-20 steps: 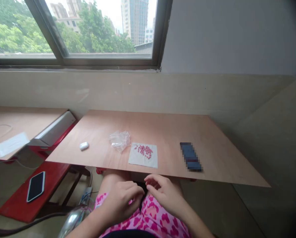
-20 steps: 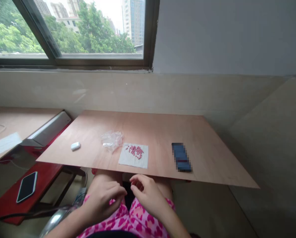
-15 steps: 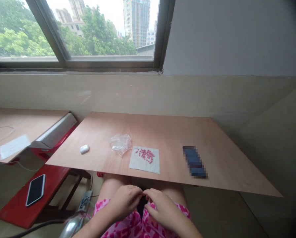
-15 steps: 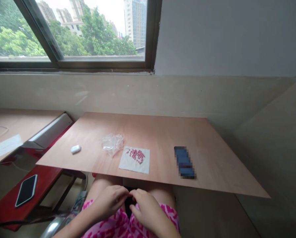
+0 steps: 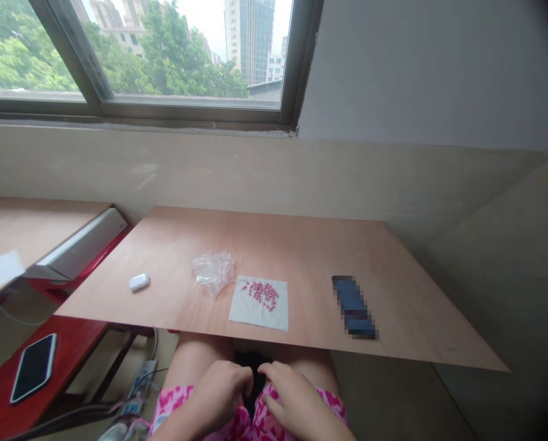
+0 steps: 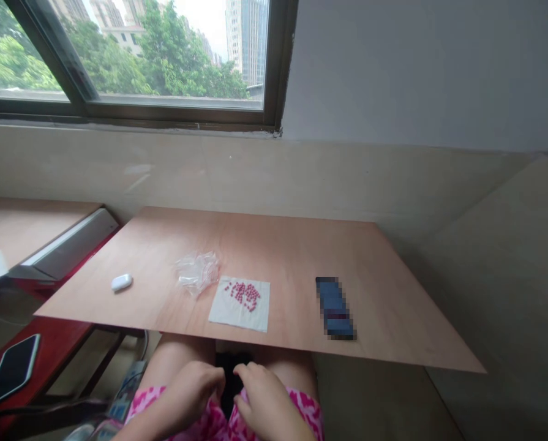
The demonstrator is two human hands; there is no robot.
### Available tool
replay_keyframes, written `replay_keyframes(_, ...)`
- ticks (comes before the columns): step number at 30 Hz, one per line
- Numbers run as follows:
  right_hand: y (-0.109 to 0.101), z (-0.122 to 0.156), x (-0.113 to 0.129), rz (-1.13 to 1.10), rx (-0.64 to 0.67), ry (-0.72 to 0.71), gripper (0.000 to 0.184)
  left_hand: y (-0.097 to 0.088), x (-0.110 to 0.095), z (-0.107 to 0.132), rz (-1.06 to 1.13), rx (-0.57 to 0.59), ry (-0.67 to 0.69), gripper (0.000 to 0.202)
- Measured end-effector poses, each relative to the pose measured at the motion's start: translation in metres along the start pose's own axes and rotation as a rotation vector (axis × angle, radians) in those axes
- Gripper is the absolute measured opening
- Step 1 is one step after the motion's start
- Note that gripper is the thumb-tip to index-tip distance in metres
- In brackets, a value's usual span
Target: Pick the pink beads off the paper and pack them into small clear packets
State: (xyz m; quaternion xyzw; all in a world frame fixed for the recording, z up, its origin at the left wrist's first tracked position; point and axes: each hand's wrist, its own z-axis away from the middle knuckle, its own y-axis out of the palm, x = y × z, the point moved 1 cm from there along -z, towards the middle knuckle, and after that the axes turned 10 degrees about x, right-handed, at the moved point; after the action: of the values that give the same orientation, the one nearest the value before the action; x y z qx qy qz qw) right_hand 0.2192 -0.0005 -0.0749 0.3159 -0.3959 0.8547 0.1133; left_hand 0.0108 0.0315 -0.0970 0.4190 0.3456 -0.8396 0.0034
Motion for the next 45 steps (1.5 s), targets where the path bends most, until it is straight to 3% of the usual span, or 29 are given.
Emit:
replay_keyframes(7, 0.008, -0.003, -0.001, -0.004, -0.002, -0.025, 0.047, 0.004, 0.008, -0.005, -0.023, -0.290, 0.084, 0.024)
replay_keyframes(13, 0.017, -0.002, -0.001, 0.020, 0.005, -0.032, 0.051, -0.020, 0.018, 0.006, -0.053, -0.578, 0.037, 0.021)
replay_keyframes(16, 0.018, -0.002, -0.001, 0.043, 0.008, -0.024, 0.052, -0.060, 0.025, 0.003, -0.063, -0.755, 0.030, 0.020)
replay_keyframes(20, 0.014, -0.001, -0.001, 0.092, 0.008, -0.029, 0.050, -0.148, 0.048, -0.017, -0.182, -0.975, -0.057, 0.038)
replay_keyframes(22, 0.012, 0.000, -0.001, 0.106, -0.002, -0.026, 0.049, -0.192, 0.062, -0.031, -0.285, -0.941, -0.159, 0.039)
replay_keyframes(24, 0.010, 0.000, -0.001, 0.115, -0.011, -0.026, 0.048, -0.224, 0.075, -0.044, -0.346, -0.816, -0.229, 0.040)
replay_keyframes(27, 0.010, 0.001, -0.002, 0.136, -0.023, -0.028, 0.049, -0.249, 0.087, -0.054, -0.346, -0.747, -0.236, 0.030)
replay_keyframes(30, 0.011, 0.002, -0.001, 0.146, -0.024, -0.033, 0.050, -0.253, 0.088, -0.054, -0.331, -0.766, -0.224, 0.017)
replay_keyframes(34, 0.009, 0.001, 0.001, 0.130, -0.012, -0.037, 0.051, -0.251, 0.078, -0.042, -0.288, -0.901, -0.193, 0.027)
replay_keyframes(38, 0.004, -0.001, 0.000, 0.103, -0.038, -0.047, 0.048, -0.241, 0.054, -0.023, -0.208, -1.021, -0.104, 0.037)
replay_keyframes(41, -0.004, -0.002, -0.003, 0.032, -0.115, -0.083, 0.041, -0.213, 0.030, -0.014, 0.010, -1.016, 0.038, 0.038)
replay_keyframes(45, -0.020, -0.006, -0.005, -0.248, -0.285, -0.165, 0.028, -0.153, 0.003, -0.016, 0.339, -0.786, 0.222, 0.034)
